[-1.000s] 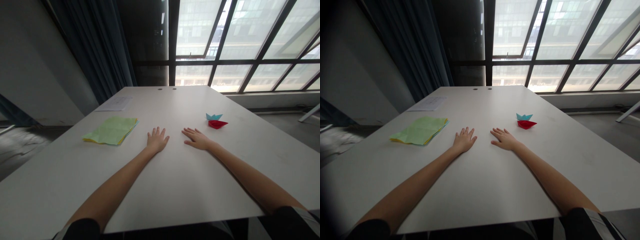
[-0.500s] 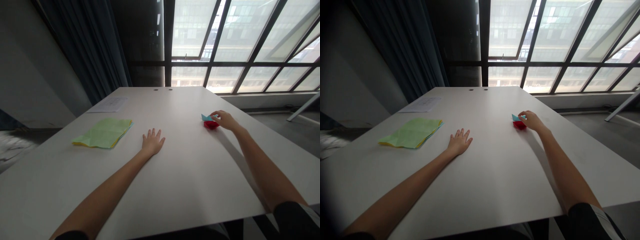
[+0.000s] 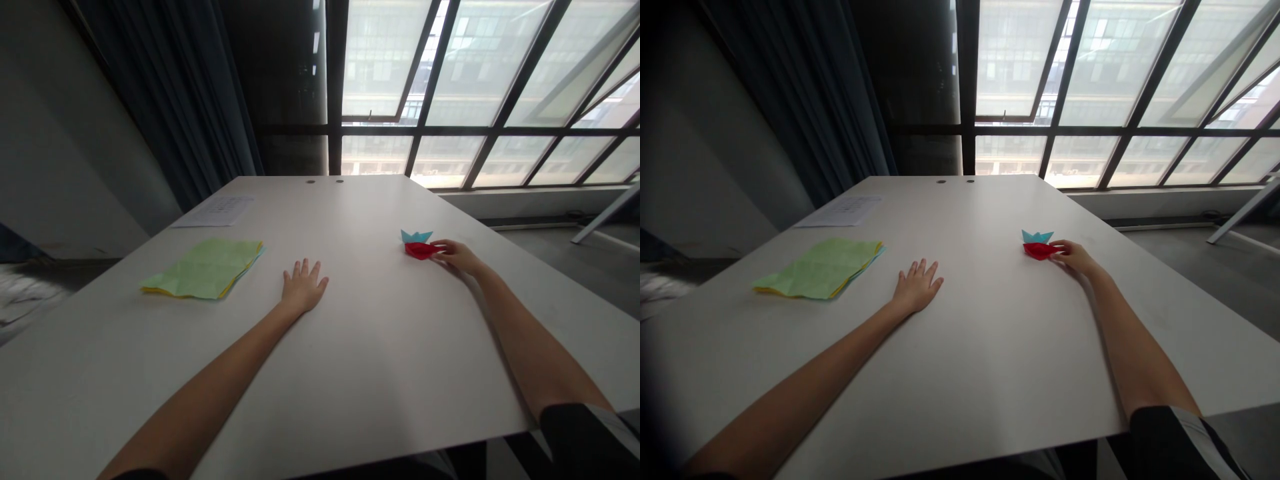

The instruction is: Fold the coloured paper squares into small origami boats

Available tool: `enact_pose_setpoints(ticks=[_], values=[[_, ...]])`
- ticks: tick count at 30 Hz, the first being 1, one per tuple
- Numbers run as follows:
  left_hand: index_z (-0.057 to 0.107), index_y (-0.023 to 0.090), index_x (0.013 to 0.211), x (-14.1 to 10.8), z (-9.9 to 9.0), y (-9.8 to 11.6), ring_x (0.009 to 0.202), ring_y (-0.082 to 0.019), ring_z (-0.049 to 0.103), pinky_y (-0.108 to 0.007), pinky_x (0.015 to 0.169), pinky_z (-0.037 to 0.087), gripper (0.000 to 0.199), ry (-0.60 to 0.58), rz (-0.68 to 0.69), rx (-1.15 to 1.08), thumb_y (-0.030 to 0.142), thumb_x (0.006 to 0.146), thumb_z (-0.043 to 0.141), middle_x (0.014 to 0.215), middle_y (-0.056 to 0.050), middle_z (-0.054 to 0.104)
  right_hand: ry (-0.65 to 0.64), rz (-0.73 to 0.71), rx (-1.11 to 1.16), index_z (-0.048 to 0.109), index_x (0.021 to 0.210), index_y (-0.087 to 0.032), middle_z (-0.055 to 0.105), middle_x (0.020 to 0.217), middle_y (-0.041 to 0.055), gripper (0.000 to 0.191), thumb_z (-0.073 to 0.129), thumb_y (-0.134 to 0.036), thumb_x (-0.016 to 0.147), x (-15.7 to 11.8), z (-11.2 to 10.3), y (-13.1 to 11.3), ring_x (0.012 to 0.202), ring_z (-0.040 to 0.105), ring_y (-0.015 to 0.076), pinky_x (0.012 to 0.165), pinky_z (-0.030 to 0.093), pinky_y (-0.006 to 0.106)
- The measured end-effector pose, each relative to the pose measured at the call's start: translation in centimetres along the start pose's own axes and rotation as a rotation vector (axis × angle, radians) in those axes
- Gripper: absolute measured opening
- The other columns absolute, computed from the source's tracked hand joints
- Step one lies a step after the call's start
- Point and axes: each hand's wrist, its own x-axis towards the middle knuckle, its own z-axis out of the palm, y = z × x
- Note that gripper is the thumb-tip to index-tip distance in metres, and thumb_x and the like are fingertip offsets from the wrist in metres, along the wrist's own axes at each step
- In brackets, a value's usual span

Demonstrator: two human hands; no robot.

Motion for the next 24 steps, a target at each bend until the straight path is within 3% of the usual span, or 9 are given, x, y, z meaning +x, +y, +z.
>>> enact_pose_setpoints(ticks=[13, 18, 24], values=[[0.022, 0.026, 0.139, -0.19, -0.35, 0.27, 0.133, -0.031, 0.016, -0.055, 0.101, 0.018, 0.061, -0.008, -0.005, -0.016, 0.055, 0.086, 0.015, 0.146, -0.011, 0.019, 0.05, 0.058, 0.028, 0.062, 0.104, -0.016, 0.066, 0.085, 0.0084, 0.045, 0.066, -0.039, 0.066, 0.17, -0.32, 0.32, 0.062, 0.055, 0.0124, 0.044, 0.039, 0.021], [0.022, 0.026, 0.139, -0.13, -0.38, 0.35, 0.133, -0.031, 0.016, -0.055, 0.102, 0.018, 0.061, -0.009, -0.005, -0.016, 0.055, 0.086, 0.015, 0.146, -0.011, 0.019, 0.091, 0.066, 0.033, 0.06, 0.108, -0.017, 0.065, 0.097, 0.0102, 0.047, 0.066, -0.034, 0.065, 0.24, -0.14, 0.32, 0.063, 0.056, 0.0117, 0.042, 0.038, 0.019], [0.023, 0.025, 0.139, -0.09, -0.26, 0.27, 0.133, -0.032, 0.017, -0.056, 0.101, 0.019, 0.062, 0.002, 0.0, -0.022, 0.055, 0.086, 0.015, 0.146, -0.012, 0.02, 0.095, 0.066, 0.05, 0.056, 0.114, -0.017, 0.065, 0.097, 0.0112, 0.052, 0.065, -0.03, 0.065, 0.1, -0.04, -0.14, 0.066, 0.058, 0.0132, 0.043, 0.04, 0.02]])
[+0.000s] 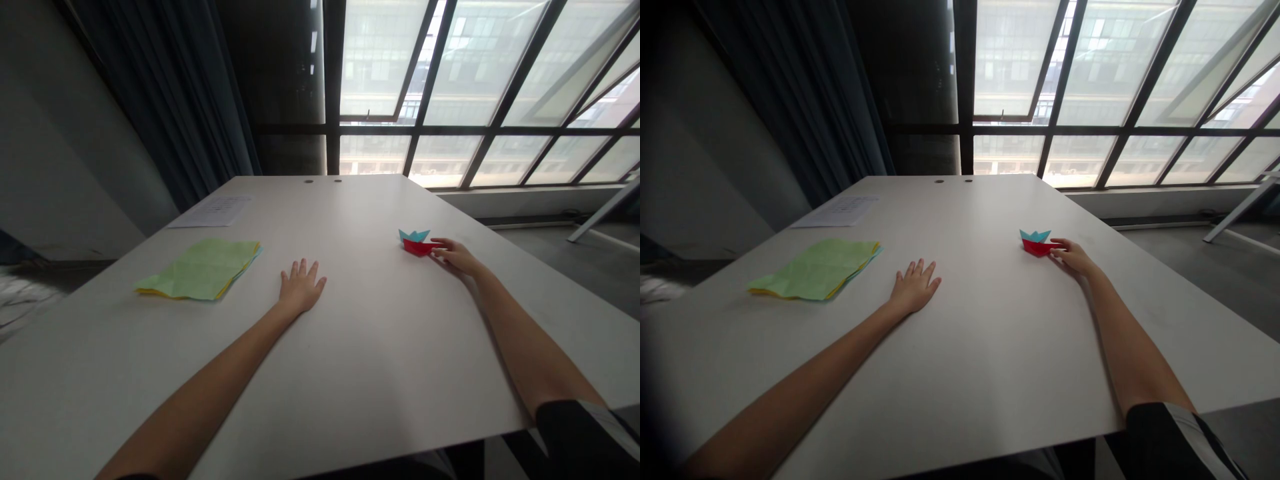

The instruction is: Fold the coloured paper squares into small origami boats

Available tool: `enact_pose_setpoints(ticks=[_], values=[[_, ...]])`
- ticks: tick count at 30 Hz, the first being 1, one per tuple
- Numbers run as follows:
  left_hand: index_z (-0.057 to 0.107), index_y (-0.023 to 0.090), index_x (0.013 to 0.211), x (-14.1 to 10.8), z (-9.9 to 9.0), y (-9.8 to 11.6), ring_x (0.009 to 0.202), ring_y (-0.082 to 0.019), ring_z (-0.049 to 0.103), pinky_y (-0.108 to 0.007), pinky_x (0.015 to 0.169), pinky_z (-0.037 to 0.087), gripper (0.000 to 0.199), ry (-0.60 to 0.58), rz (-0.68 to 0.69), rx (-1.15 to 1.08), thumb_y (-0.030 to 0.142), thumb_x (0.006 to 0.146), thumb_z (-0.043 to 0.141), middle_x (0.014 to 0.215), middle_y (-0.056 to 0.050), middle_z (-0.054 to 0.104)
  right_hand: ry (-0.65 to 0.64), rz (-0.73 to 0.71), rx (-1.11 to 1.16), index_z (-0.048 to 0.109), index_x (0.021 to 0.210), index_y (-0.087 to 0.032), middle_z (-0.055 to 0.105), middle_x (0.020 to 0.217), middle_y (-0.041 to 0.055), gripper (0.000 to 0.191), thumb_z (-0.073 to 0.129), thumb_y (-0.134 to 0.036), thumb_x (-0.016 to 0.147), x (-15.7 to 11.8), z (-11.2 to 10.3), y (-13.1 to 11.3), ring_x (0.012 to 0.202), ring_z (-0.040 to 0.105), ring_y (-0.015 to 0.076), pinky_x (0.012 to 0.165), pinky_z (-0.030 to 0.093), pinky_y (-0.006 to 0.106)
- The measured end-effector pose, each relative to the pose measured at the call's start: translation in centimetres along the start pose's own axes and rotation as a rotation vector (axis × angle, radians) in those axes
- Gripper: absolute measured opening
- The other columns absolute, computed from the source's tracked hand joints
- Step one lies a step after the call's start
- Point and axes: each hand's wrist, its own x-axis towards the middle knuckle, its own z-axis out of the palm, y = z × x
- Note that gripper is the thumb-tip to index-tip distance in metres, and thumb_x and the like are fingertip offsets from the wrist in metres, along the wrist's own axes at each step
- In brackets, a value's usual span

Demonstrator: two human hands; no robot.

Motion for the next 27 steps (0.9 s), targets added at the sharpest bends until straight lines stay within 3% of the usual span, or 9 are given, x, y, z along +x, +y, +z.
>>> enact_pose_setpoints(ticks=[7, 9, 13, 15, 17, 20, 22, 24, 27], values=[[0.023, 0.026, 0.139, 0.0, 0.1, -0.1, 0.133, -0.031, 0.017, -0.056, 0.101, 0.019, 0.062, 0.004, 0.003, 0.001, 0.056, 0.085, 0.014, 0.146, -0.011, 0.021, 0.004, -0.008, -0.081, 0.055, 0.116, -0.016, 0.063, 0.103, 0.0116, 0.054, 0.059, -0.044, 0.069, 0.1, -0.1, 0.2, 0.069, 0.057, 0.0148, 0.051, 0.043, 0.024], [0.023, 0.026, 0.139, 0.0, 0.1, -0.1, 0.133, -0.031, 0.017, -0.056, 0.101, 0.019, 0.062, 0.003, 0.003, 0.001, 0.055, 0.085, 0.014, 0.146, -0.011, 0.021, 0.097, -0.04, -0.189, 0.058, 0.111, -0.016, 0.063, 0.102, 0.0115, 0.051, 0.056, -0.047, 0.071, 0.4, -0.2, -0.2, 0.069, 0.056, 0.0161, 0.056, 0.045, 0.029], [0.022, 0.026, 0.139, 0.0, 0.0, -0.1, 0.134, -0.031, 0.015, -0.056, 0.101, 0.018, 0.061, -0.002, -0.005, -0.003, 0.055, 0.086, 0.015, 0.146, -0.011, 0.02, 0.425, -0.183, -0.396, 0.065, 0.099, -0.017, 0.063, 0.096, 0.0109, 0.043, 0.05, -0.048, 0.074, 0.7, 0.5, -3.2, 0.071, 0.055, 0.0193, 0.071, 0.045, 0.039], [0.022, 0.026, 0.139, 0.0, 0.1, -0.1, 0.134, -0.031, 0.014, -0.056, 0.101, 0.018, 0.061, -0.01, -0.011, -0.009, 0.055, 0.085, 0.015, 0.146, -0.011, 0.019, 0.452, -0.306, -0.406, 0.064, 0.1, -0.017, 0.061, 0.098, 0.0113, 0.041, 0.047, -0.047, 0.077, 0.2, 1.9, -5.6, 0.076, 0.056, 0.0205, 0.075, 0.045, 0.039], [0.022, 0.026, 0.139, -0.1, 0.1, -0.1, 0.134, -0.031, 0.014, -0.055, 0.102, 0.017, 0.061, -0.017, -0.011, -0.013, 0.055, 0.086, 0.015, 0.146, -0.01, 0.019, 0.303, -0.431, -0.412, 0.062, 0.103, -0.018, 0.06, 0.102, 0.0111, 0.04, 0.045, -0.046, 0.08, -0.7, 4.0, -7.9, 0.085, 0.057, 0.0221, 0.077, 0.046, 0.038], [0.022, 0.026, 0.139, -0.1, 0.1, -0.2, 0.134, -0.031, 0.015, -0.056, 0.102, 0.017, 0.061, -0.012, -0.001, -0.013, 0.055, 0.086, 0.015, 0.146, -0.011, 0.019, -0.166, -0.548, -0.468, 0.054, 0.118, -0.023, 0.056, 0.117, 0.0088, 0.045, 0.041, -0.049, 0.083, -2.8, 8.0, -10.1, 0.105, 0.053, 0.024, 0.09, 0.041, 0.04], [0.022, 0.026, 0.139, -0.2, 0.0, -0.3, 0.134, -0.031, 0.015, -0.056, 0.101, 0.018, 0.061, -0.008, 0.003, -0.01, 0.055, 0.086, 0.015, 0.146, -0.011, 0.02, -0.408, -0.556, -0.52, 0.041, 0.13, -0.024, 0.045, 0.133, 0.0074, 0.054, 0.036, -0.053, 0.084, -4.2, 10.5, -10.4, 0.122, 0.04, 0.0247, 0.1, 0.034, 0.041], [0.022, 0.026, 0.139, -0.3, -0.1, -0.3, 0.134, -0.031, 0.015, -0.055, 0.102, 0.018, 0.061, -0.015, -0.001, -0.006, 0.055, 0.086, 0.015, 0.146, -0.011, 0.019, -0.511, -0.538, -0.591, 0.031, 0.136, -0.022, 0.03, 0.143, 0.0087, 0.064, 0.032, -0.058, 0.084, -5.4, 12.5, -10.0, 0.131, 0.026, 0.0264, 0.105, 0.025, 0.044], [0.021, 0.026, 0.139, -0.5, -0.2, -0.2, 0.134, -0.031, 0.014, -0.054, 0.102, 0.018, 0.061, -0.031, -0.007, -0.003, 0.055, 0.086, 0.016, 0.147, -0.01, 0.018, -0.532, -0.553, -0.677, 0.021, 0.14, -0.026, 0.019, 0.147, 0.0072, 0.069, 0.03, -0.062, 0.082, -6.6, 14.2, -9.3, 0.134, 0.014, 0.0293, 0.107, 0.014, 0.052]])
